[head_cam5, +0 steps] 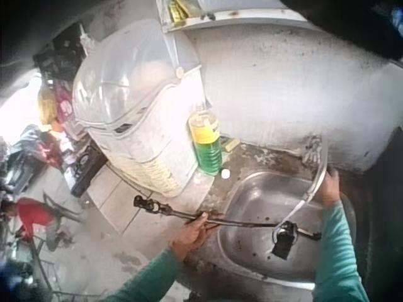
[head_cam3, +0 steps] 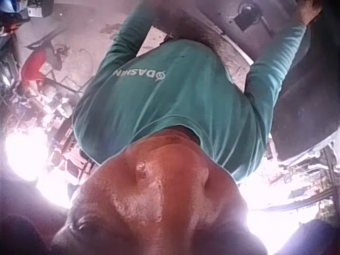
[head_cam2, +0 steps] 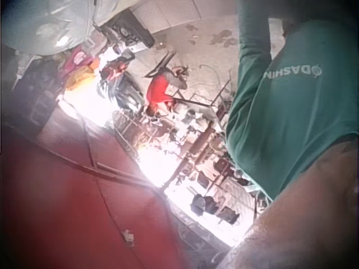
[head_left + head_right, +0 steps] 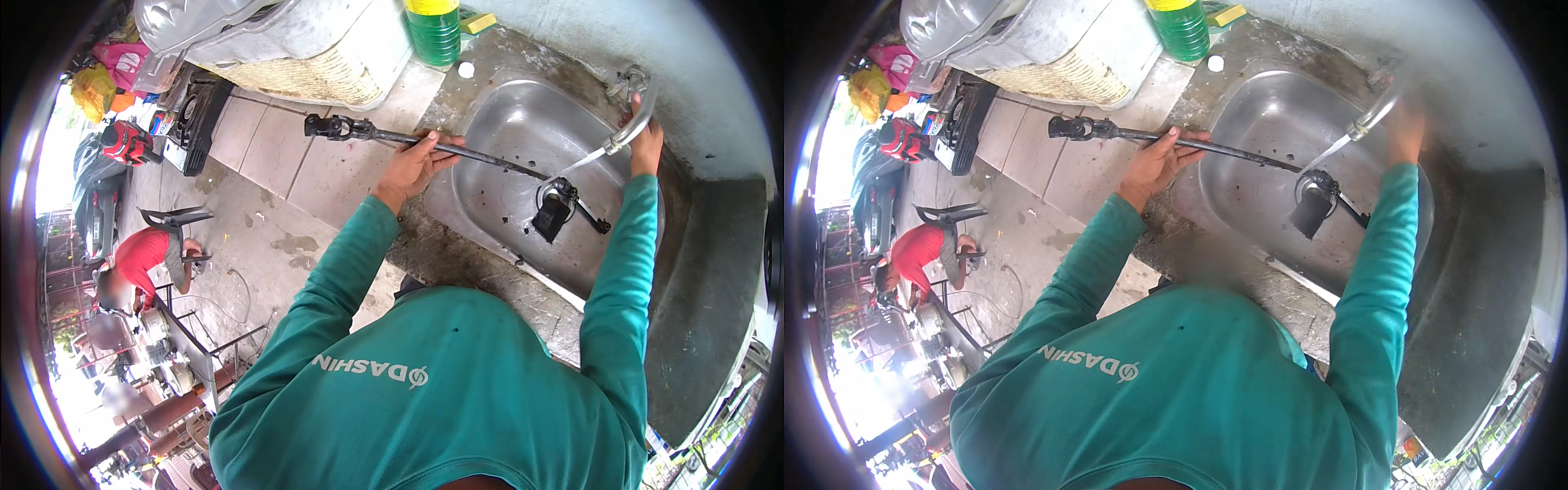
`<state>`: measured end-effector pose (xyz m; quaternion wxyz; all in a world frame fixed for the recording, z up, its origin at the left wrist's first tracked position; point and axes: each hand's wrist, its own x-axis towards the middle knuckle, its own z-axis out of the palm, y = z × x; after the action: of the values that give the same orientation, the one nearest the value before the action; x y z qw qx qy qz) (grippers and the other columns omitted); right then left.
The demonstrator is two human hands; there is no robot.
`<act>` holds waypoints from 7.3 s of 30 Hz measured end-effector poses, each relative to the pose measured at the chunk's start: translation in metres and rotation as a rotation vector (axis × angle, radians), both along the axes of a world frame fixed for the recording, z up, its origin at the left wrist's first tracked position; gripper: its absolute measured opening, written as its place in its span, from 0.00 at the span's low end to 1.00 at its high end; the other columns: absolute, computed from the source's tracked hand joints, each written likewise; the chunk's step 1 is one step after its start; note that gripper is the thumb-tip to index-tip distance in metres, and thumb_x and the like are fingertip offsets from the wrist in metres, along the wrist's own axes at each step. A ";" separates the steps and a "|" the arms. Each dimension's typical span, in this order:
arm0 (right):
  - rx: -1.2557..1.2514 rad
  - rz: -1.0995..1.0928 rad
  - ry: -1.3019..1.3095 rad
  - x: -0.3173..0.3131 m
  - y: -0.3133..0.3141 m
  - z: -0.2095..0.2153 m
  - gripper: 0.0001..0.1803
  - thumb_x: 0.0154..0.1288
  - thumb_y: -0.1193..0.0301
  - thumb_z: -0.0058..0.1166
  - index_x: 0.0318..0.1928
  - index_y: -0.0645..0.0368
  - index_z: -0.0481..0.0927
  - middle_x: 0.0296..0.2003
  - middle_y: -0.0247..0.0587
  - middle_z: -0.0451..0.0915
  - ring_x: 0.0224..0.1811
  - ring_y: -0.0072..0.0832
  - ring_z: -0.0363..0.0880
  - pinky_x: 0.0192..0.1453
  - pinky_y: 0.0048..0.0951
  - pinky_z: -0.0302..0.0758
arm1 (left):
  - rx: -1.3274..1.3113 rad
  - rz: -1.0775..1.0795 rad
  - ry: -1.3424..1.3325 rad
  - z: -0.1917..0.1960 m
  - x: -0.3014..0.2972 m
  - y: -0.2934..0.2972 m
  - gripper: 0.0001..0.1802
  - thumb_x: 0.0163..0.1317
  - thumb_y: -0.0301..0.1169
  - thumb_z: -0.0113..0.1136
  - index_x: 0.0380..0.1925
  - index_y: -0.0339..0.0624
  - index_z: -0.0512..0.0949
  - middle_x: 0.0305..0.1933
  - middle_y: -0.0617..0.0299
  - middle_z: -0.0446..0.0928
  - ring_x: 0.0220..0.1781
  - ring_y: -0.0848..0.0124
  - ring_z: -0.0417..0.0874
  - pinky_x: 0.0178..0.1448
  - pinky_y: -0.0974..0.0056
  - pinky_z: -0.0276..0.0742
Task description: The person scrubs a long metal rod with a brush under running water in a sink, then carries it to an office area and shows it to a seated person. After returning to the garage, the person places the rod on the floor and works on a vehicle chassis with tools.
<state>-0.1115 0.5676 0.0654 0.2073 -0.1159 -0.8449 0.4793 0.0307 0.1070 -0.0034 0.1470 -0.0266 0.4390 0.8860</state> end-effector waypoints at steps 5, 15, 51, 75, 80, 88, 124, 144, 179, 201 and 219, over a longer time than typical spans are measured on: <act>0.434 -0.094 -0.183 -0.021 0.002 0.014 0.27 0.73 0.49 0.48 0.45 0.63 0.86 0.42 0.60 0.86 0.41 0.52 0.84 0.53 0.48 0.78 | -0.306 0.050 0.004 0.017 -0.005 0.019 0.16 0.74 0.34 0.59 0.50 0.31 0.77 0.54 0.43 0.82 0.54 0.55 0.86 0.59 0.54 0.86; -1.359 0.459 -0.156 -0.025 0.014 -0.038 0.24 0.82 0.51 0.39 0.57 0.57 0.74 0.46 0.38 0.78 0.48 0.32 0.73 0.58 0.39 0.70 | -0.536 -0.024 0.130 0.027 -0.032 0.018 0.18 0.69 0.31 0.65 0.52 0.30 0.77 0.35 0.52 0.85 0.34 0.65 0.88 0.37 0.64 0.84; 0.734 1.108 -0.273 0.157 -0.154 -0.151 0.24 0.57 0.78 0.53 0.57 0.64 0.80 0.64 0.47 0.72 0.65 0.47 0.72 0.71 0.41 0.72 | -0.493 -0.098 0.222 0.017 -0.032 0.007 0.24 0.77 0.30 0.49 0.67 0.28 0.61 0.49 0.40 0.83 0.49 0.52 0.89 0.52 0.56 0.88; 0.416 0.791 -0.737 0.158 -0.096 -0.143 0.16 0.62 0.65 0.59 0.46 0.63 0.84 0.45 0.56 0.86 0.52 0.52 0.83 0.60 0.46 0.78 | -0.497 -0.095 0.258 0.020 -0.033 0.009 0.21 0.77 0.26 0.49 0.64 0.27 0.63 0.49 0.40 0.83 0.50 0.53 0.89 0.53 0.56 0.88; 0.650 0.667 -0.866 0.177 -0.130 -0.177 0.22 0.66 0.56 0.59 0.47 0.65 0.80 0.47 0.62 0.84 0.52 0.55 0.83 0.59 0.49 0.78 | -0.517 -0.102 0.252 0.022 -0.033 0.009 0.19 0.77 0.25 0.48 0.64 0.28 0.64 0.49 0.40 0.83 0.50 0.53 0.89 0.52 0.56 0.88; 0.656 0.999 -0.673 0.177 -0.165 -0.192 0.19 0.63 0.61 0.59 0.45 0.65 0.81 0.46 0.61 0.82 0.53 0.56 0.80 0.60 0.50 0.76 | -0.505 -0.095 0.251 0.022 -0.034 0.010 0.20 0.76 0.25 0.49 0.64 0.27 0.63 0.48 0.40 0.83 0.49 0.52 0.89 0.52 0.56 0.88; -0.796 0.510 -0.659 0.348 -0.102 0.008 0.24 0.71 0.48 0.61 0.32 0.56 0.78 0.21 0.26 0.73 0.21 0.15 0.70 0.21 0.23 0.65 | -0.539 -0.104 0.335 -0.005 -0.042 -0.007 0.21 0.77 0.33 0.51 0.63 0.32 0.65 0.52 0.37 0.82 0.51 0.52 0.88 0.55 0.54 0.86; -0.260 -1.776 -0.199 1.023 0.151 0.116 0.44 0.64 0.57 0.68 0.73 0.58 0.59 0.60 0.48 0.78 0.57 0.41 0.80 0.61 0.47 0.81 | -0.557 -0.076 0.343 -0.003 -0.043 0.001 0.23 0.76 0.37 0.55 0.60 0.31 0.68 0.51 0.38 0.82 0.48 0.53 0.88 0.52 0.55 0.86; -0.507 -0.217 -0.199 0.417 -0.018 0.001 0.28 0.69 0.68 0.60 0.65 0.63 0.70 0.30 0.31 0.74 0.26 0.17 0.69 0.28 0.22 0.66 | -0.534 0.024 -0.036 0.048 0.036 -0.018 0.19 0.77 0.39 0.54 0.53 0.31 0.75 0.47 0.46 0.85 0.47 0.60 0.89 0.49 0.58 0.87; -0.676 0.322 -0.536 0.353 -0.151 -0.006 0.23 0.69 0.73 0.55 0.63 0.62 0.71 0.38 0.31 0.75 0.31 0.15 0.69 0.31 0.19 0.66 | -1.737 0.108 0.868 0.128 0.077 -0.110 0.15 0.61 0.36 0.73 0.40 0.37 0.84 0.28 0.65 0.80 0.29 0.75 0.80 0.34 0.68 0.74; -0.410 0.518 -0.453 0.336 -0.296 0.004 0.25 0.74 0.75 0.54 0.68 0.68 0.67 0.48 0.53 0.82 0.54 0.34 0.82 0.59 0.34 0.75 | -1.562 -0.362 0.643 0.111 0.076 -0.120 0.25 0.51 0.33 0.79 0.46 0.37 0.81 0.39 0.51 0.83 0.37 0.57 0.85 0.41 0.58 0.80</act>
<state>0.2245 0.2719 0.0689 -0.1395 -0.0410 -0.7575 0.6365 0.1065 -0.0127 0.1075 0.0942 0.2026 0.9400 0.2579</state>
